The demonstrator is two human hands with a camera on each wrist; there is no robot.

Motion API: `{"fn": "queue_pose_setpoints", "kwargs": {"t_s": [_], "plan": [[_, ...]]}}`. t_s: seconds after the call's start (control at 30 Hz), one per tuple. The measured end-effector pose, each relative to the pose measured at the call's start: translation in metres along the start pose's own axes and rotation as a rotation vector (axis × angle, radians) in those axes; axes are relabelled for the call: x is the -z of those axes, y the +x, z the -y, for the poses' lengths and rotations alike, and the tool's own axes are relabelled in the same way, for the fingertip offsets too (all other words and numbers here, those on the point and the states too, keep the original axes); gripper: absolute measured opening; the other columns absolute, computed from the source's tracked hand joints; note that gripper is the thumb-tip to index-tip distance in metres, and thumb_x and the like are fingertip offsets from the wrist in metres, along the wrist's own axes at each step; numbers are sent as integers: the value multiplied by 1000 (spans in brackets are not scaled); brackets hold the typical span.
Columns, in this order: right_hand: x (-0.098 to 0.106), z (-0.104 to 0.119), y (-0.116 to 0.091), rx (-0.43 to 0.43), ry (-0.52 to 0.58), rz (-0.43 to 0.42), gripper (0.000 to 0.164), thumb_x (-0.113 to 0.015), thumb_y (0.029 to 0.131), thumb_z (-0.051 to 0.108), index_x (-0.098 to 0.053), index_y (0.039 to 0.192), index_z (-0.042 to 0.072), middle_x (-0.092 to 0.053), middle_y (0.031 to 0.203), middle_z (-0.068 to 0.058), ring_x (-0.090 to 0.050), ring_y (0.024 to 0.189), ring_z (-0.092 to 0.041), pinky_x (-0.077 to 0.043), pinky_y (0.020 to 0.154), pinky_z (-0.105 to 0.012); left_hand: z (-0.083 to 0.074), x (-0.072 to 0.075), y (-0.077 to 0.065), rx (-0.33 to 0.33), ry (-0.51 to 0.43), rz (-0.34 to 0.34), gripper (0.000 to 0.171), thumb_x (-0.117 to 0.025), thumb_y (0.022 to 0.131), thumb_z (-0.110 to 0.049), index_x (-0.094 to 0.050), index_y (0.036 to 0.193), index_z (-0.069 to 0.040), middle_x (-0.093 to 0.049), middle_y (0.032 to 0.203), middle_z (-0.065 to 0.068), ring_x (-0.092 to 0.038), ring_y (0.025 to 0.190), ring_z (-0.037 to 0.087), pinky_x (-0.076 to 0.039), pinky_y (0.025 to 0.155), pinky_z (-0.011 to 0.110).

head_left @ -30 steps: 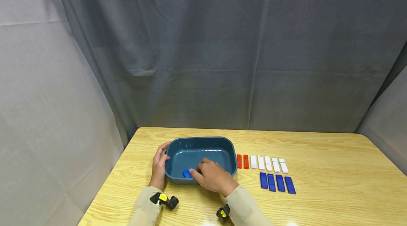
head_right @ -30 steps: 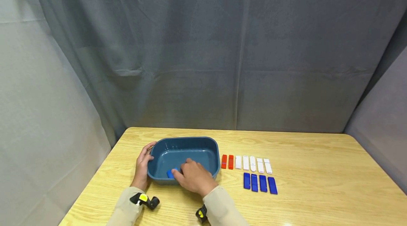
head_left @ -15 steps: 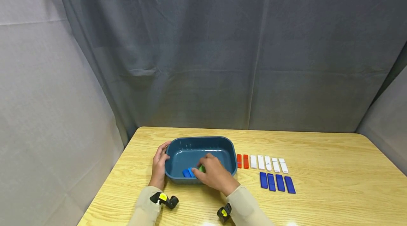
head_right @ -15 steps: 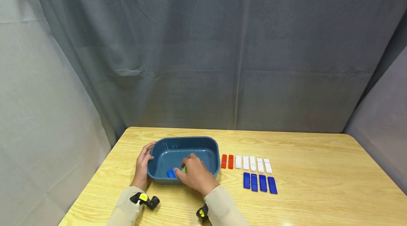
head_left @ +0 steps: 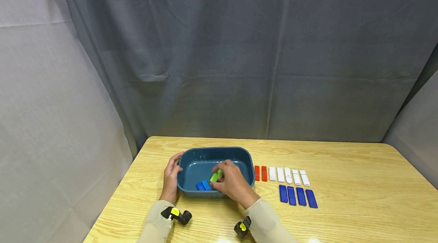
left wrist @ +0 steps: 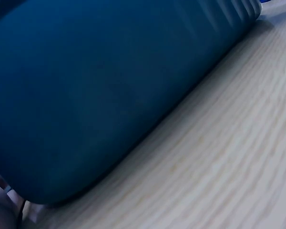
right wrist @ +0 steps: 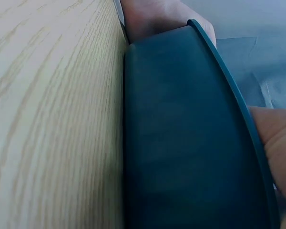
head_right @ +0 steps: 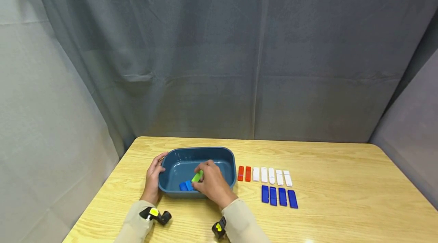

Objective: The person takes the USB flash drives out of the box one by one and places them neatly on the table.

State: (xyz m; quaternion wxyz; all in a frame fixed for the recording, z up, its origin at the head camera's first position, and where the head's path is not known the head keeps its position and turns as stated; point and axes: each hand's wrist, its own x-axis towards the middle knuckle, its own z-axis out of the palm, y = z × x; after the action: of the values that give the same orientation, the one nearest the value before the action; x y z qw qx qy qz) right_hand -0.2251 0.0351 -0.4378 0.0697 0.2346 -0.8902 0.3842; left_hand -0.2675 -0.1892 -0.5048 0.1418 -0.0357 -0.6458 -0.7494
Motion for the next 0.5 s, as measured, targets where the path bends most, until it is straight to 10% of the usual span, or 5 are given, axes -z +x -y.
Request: {"fn": "queue_pose_setpoints", "kwargs": {"t_s": [0.5], "plan": [[-2, 1, -1, -5, -133, -59, 32, -81, 75, 25, -70, 101, 11, -58, 111, -6, -54, 94, -22, -48, 78, -38, 1, 0, 1, -16, -5, 7, 52, -39, 83, 5, -53, 133, -1, -50, 140, 12, -39, 135, 22, -23, 110, 40]]}}
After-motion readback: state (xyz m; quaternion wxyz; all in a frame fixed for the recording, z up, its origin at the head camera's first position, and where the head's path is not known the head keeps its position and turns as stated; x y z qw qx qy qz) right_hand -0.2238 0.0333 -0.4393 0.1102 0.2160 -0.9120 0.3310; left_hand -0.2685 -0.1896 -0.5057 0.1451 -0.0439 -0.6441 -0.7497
